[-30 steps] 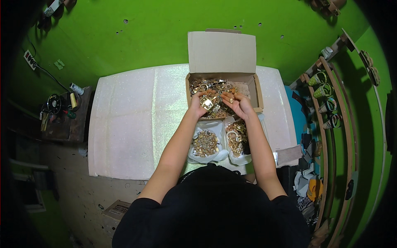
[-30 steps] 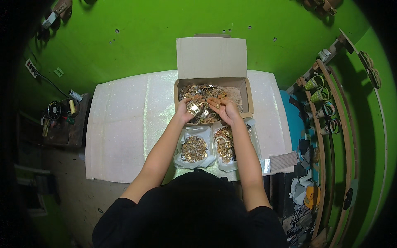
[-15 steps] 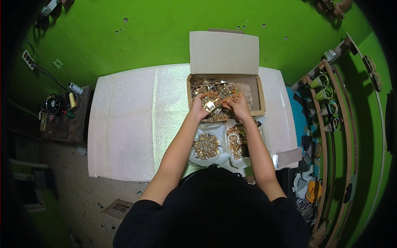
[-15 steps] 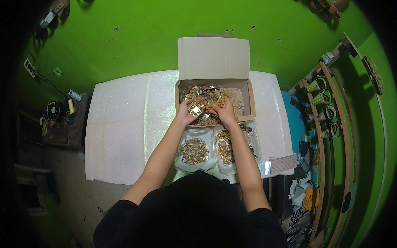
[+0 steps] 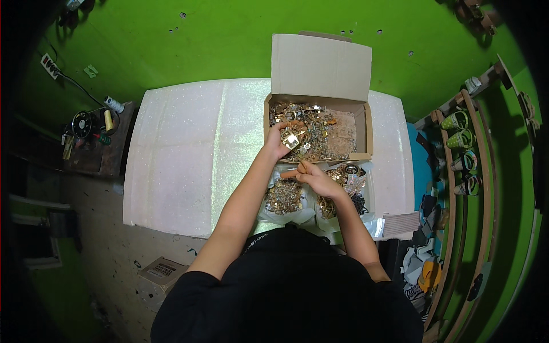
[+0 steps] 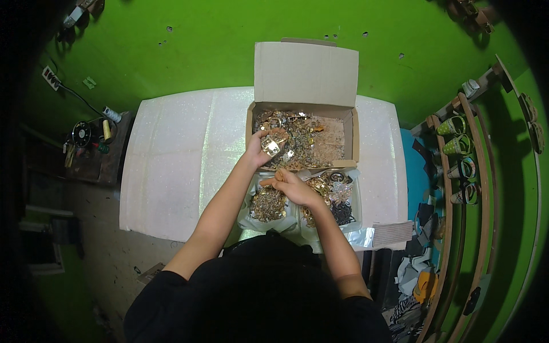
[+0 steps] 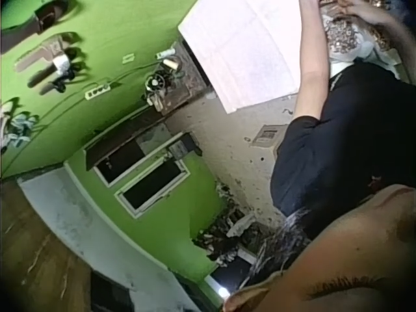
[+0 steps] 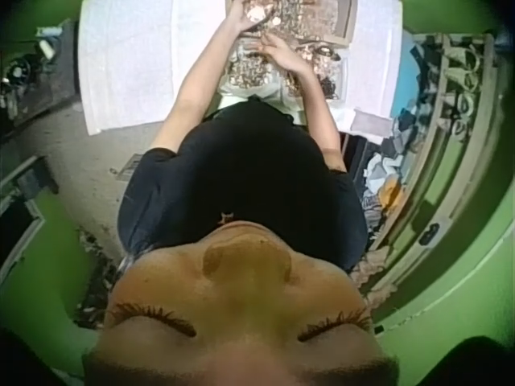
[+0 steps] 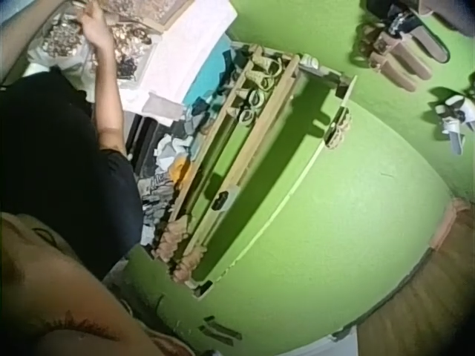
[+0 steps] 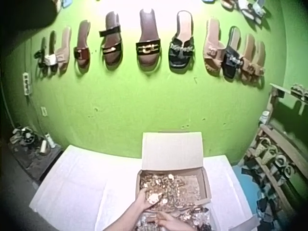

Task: Sorting various metal shoe ornaments and buckles from a cardboard box into smaller plastic bins on a worktable.

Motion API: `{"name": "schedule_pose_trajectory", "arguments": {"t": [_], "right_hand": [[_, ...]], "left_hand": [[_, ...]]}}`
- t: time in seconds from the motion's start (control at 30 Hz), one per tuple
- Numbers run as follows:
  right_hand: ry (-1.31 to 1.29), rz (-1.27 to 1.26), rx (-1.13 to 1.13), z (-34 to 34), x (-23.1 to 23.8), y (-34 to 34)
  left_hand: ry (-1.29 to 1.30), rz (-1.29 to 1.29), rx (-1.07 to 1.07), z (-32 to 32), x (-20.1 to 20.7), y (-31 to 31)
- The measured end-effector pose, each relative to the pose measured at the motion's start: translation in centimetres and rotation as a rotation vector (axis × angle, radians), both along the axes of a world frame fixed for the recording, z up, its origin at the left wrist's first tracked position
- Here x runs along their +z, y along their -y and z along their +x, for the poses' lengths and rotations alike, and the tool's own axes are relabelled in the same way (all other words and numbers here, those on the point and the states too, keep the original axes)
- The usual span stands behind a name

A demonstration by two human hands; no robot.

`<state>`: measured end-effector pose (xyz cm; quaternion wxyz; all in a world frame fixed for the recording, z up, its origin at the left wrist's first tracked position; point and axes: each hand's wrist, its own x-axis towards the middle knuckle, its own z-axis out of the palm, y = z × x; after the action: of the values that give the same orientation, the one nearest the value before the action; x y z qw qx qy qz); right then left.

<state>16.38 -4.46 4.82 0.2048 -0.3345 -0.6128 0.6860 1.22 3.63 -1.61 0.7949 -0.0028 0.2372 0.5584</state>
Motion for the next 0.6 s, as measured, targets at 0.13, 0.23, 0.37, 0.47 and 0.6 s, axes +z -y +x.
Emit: {"name": "schedule_pose_trajectory", "arguments": {"t": [0.13, 0.23, 0.37, 0.47, 0.6], "right_hand": [[-0.035, 0.005, -0.067, 0.9, 2.2, 1.1], [0.043, 0.074, -0.189, 4.0, 1.5, 0.2], [0.416, 0.26, -0.249, 7.3, -0.2, 0.5], [0.617, 0.386, -0.222, 8.8, -1.7, 1.4], [0.767, 0.722, -0.529, 8.2, -2.3, 2.0]], "left_hand": [[-0.021, -0.03, 0.026, 0.1, 0.4, 0.5], [-0.005, -0.028, 0.017, 0.2, 1.3, 0.4], [-0.023, -0.016, 0.043, 0.2, 1.4, 0.4], [-0.012, -0.017, 0.058, 0.1, 0.8, 0.3], [-0.046, -0.003, 0.053, 0.4, 1.1, 0.4]]}}
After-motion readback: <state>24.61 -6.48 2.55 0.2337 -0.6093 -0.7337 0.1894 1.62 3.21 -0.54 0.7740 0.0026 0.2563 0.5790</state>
